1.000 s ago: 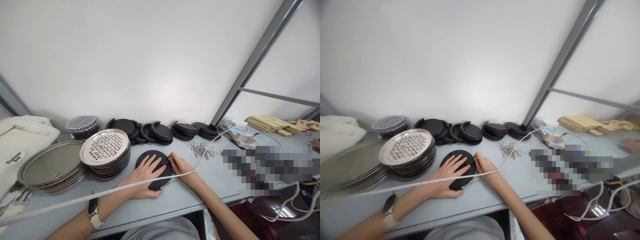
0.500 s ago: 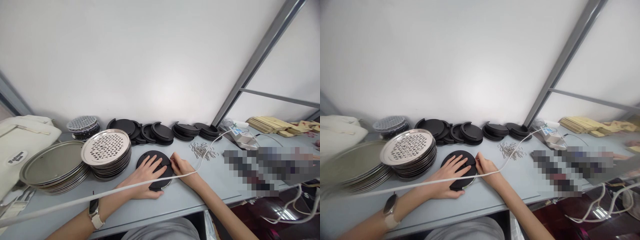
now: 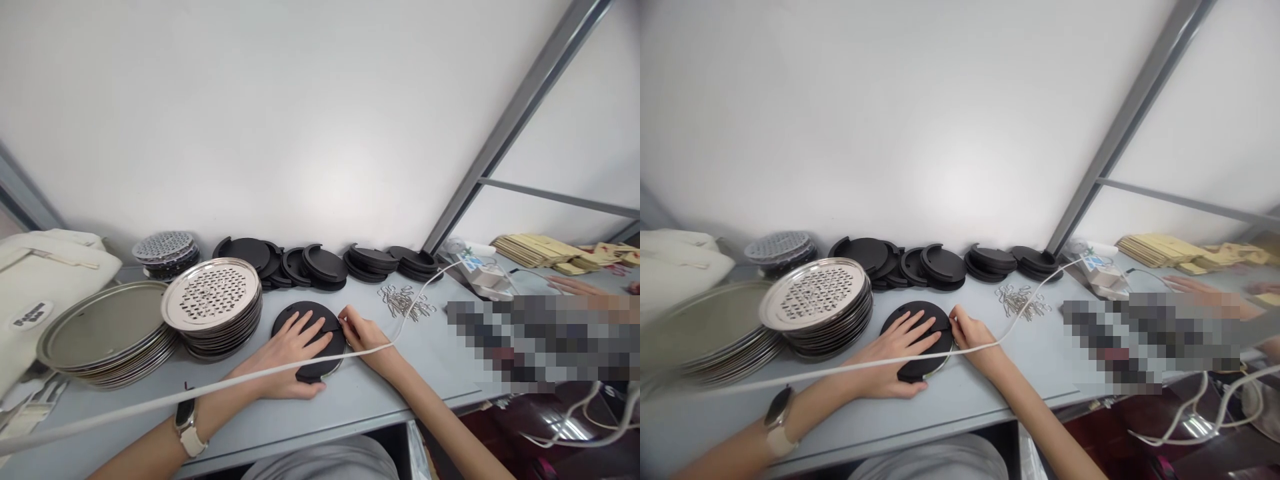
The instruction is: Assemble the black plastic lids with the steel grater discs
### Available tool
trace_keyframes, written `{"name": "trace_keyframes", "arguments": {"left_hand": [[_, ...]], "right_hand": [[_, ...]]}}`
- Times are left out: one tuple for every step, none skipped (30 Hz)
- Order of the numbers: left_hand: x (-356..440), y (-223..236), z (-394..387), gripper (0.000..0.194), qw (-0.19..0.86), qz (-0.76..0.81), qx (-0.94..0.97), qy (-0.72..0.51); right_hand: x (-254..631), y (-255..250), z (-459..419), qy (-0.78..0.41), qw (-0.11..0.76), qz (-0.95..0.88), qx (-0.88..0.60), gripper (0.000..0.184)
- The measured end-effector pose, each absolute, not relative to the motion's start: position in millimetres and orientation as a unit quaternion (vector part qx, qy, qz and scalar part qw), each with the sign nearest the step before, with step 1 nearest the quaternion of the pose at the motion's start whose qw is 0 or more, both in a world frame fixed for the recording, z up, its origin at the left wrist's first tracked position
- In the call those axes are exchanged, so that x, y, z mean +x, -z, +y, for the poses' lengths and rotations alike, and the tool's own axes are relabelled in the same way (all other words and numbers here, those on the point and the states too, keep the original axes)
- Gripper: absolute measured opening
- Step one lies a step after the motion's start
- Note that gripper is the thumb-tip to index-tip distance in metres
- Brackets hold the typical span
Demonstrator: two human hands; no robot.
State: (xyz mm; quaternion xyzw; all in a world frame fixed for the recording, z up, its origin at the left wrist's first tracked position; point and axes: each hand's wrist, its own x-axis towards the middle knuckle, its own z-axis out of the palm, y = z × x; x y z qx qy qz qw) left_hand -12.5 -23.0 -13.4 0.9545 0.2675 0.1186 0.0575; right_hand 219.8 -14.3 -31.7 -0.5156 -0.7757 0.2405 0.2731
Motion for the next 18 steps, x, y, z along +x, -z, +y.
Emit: {"name": "trace_keyframes", "arguments": {"left_hand": [[-12.9, 13.7, -22.8, 0.081, 0.058, 0.265, 0.955, -0.118], [-13.2, 14.1, -22.6, 0.081, 0.058, 0.264, 0.956, -0.116], [-13.5, 14.4, -22.5, 0.082, 0.059, 0.263, 0.956, -0.115], [-13.6, 14.6, -22.4, 0.082, 0.059, 0.263, 0.956, -0.113], [-13.8, 14.7, -22.4, 0.083, 0.059, 0.262, 0.957, -0.112], [-13.9, 14.5, -22.5, 0.083, 0.059, 0.262, 0.957, -0.111], [-14.1, 14.2, -22.6, 0.083, 0.059, 0.261, 0.957, -0.111], [-14.3, 13.7, -22.8, 0.082, 0.058, 0.26, 0.958, -0.11], [-14.7, 13.2, -22.9, 0.082, 0.058, 0.258, 0.958, -0.11], [-15.0, 12.7, -23.0, 0.082, 0.059, 0.256, 0.959, -0.11], [-15.4, 12.2, -23.1, 0.082, 0.06, 0.253, 0.959, -0.111], [-15.8, 11.7, -23.2, 0.082, 0.062, 0.25, 0.96, -0.113], [-16.2, 11.2, -23.3, 0.082, 0.064, 0.247, 0.96, -0.115], [-16.5, 10.7, -23.5, 0.082, 0.066, 0.245, 0.96, -0.118], [-16.7, 10.1, -23.6, 0.081, 0.067, 0.242, 0.96, -0.12], [-16.9, 9.5, -23.7, 0.081, 0.069, 0.24, 0.96, -0.122], [-17.0, 8.8, -23.8, 0.081, 0.07, 0.239, 0.961, -0.122], [-17.1, 8.1, -23.9, 0.081, 0.072, 0.237, 0.961, -0.122]], "right_hand": [[219.8, 31.5, -14.5, -0.241, 0.272, -0.776, -0.515, 0.011], [219.7, 31.1, -14.7, -0.241, 0.271, -0.777, -0.516, 0.012], [219.6, 30.8, -14.8, -0.24, 0.27, -0.777, -0.516, 0.012], [219.4, 30.5, -14.9, -0.239, 0.269, -0.777, -0.517, 0.013], [219.2, 30.3, -14.9, -0.238, 0.269, -0.776, -0.518, 0.013], [219.0, 30.1, -14.9, -0.237, 0.27, -0.776, -0.518, 0.014], [218.8, 30.0, -14.9, -0.235, 0.271, -0.777, -0.518, 0.014], [218.7, 29.9, -14.9, -0.234, 0.272, -0.777, -0.517, 0.014], [218.6, 29.8, -14.9, -0.235, 0.272, -0.778, -0.515, 0.015], [218.5, 29.5, -14.9, -0.235, 0.272, -0.778, -0.514, 0.015], [218.4, 29.3, -15.0, -0.237, 0.272, -0.779, -0.513, 0.015], [218.4, 29.0, -15.1, -0.238, 0.272, -0.779, -0.512, 0.015], [218.3, 28.7, -15.2, -0.238, 0.272, -0.779, -0.512, 0.015], [218.4, 28.5, -15.3, -0.239, 0.274, -0.779, -0.511, 0.015], [218.4, 28.5, -15.3, -0.24, 0.277, -0.779, -0.509, 0.015], [218.4, 28.5, -15.3, -0.241, 0.279, -0.779, -0.508, 0.015], [218.5, 28.7, -15.3, -0.243, 0.281, -0.778, -0.506, 0.015], [218.5, 28.9, -15.3, -0.245, 0.283, -0.778, -0.505, 0.015]]}}
